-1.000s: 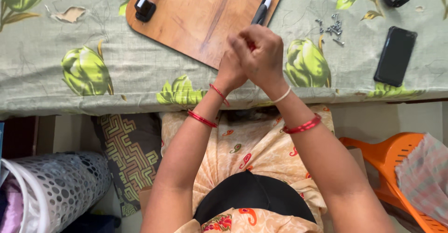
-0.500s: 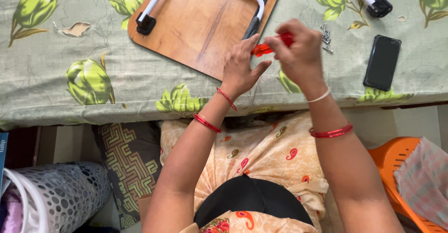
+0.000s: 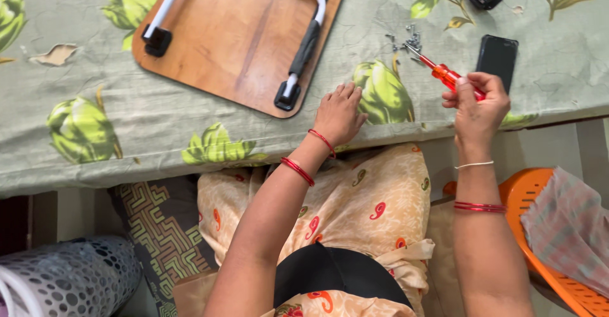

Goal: The person assembles a small wooden table by attaching metal legs to a wooden tabletop using a red screwdriver and screws. They position each leg, insert screws, and tighten them in sequence.

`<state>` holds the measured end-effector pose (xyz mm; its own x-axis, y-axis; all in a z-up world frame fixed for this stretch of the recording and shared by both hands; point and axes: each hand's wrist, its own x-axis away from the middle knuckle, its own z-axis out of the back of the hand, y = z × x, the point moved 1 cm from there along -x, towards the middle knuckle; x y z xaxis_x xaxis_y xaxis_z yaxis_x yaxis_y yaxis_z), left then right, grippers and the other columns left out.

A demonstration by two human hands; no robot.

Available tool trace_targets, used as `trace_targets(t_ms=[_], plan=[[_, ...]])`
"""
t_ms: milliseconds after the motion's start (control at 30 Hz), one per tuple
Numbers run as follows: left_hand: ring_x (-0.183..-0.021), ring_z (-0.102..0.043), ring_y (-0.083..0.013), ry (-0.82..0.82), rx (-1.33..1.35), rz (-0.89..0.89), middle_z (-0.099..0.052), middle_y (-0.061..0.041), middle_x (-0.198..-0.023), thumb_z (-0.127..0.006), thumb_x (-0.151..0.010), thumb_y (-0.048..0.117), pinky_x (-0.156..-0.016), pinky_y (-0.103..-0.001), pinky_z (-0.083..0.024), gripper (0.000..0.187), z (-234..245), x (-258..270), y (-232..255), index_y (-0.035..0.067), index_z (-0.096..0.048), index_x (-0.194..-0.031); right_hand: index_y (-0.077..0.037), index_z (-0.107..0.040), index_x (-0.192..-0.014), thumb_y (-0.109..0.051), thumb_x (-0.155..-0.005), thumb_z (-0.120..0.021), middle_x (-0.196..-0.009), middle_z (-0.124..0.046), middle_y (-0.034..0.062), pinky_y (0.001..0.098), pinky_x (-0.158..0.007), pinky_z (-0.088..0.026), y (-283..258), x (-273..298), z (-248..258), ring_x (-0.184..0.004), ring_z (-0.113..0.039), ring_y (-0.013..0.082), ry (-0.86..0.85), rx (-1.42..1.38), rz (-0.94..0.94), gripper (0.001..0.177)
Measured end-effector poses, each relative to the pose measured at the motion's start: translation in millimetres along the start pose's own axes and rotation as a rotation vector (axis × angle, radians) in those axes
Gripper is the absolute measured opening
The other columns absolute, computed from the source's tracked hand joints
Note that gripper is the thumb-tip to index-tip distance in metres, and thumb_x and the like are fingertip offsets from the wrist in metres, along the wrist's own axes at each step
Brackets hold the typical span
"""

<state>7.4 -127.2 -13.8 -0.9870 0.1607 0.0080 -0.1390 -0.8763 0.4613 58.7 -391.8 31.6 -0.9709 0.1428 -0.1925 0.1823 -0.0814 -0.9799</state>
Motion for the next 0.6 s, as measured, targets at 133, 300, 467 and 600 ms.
trace_targets(t_ms=[133, 300, 467, 600], plan=[[-0.147, -0.035, -0.0348, -0.131, -0.034, 0.043, -0.041, -0.016, -0.156, -0.071, -0.088, 0.04, -0.113, -0.051, -0.035, 0.072, -10, -9, 5, 0.006, -0.046, -0.146, 0.004, -0.062, -0.11, -0.004, -0.107, -0.068, -0.096, -0.07, 0.0095, 0.0274, -0.063, -0.062, 20, 1, 4, -0.075, -0.073, 0.0151, -0.011, 0.008, -0.008, 0.01], [-0.15, -0.03, -0.0354, -0.252, -0.078, 0.049, -0.033, -0.016, -0.161, -0.069, -0.09, 0.043, -0.115, -0.053, -0.031, 0.073, -13, -14, -1, 0.005, -0.044, -0.147, 0.005, -0.065, -0.107, -0.005, -0.106, -0.068, -0.095, -0.071, 0.0089, 0.0267, -0.062, -0.062, 28, 4, -2, -0.075, -0.073, 0.014, 0.005, 0.059, -0.005, 0.01], [-0.152, -0.027, -0.035, -0.286, -0.077, 0.039, -0.03, -0.016, -0.164, -0.068, -0.091, 0.043, -0.118, -0.051, -0.03, 0.074, -12, -14, -4, 0.006, -0.042, -0.149, 0.005, -0.065, -0.106, -0.005, -0.106, -0.068, -0.095, -0.071, 0.0088, 0.0269, -0.062, -0.062, 25, 0, -10, -0.076, -0.074, 0.0137, 0.001, 0.068, 0.013, 0.01], [-0.153, -0.024, -0.0342, -0.297, -0.084, 0.041, -0.027, -0.015, -0.165, -0.068, -0.091, 0.044, -0.12, -0.05, -0.028, 0.078, -13, -11, -5, 0.006, -0.039, -0.152, 0.005, -0.065, -0.105, -0.005, -0.106, -0.069, -0.094, -0.071, 0.0087, 0.0269, -0.062, -0.062, 24, -1, -14, -0.075, -0.073, 0.0136, 0.0, 0.076, 0.018, 0.011]])
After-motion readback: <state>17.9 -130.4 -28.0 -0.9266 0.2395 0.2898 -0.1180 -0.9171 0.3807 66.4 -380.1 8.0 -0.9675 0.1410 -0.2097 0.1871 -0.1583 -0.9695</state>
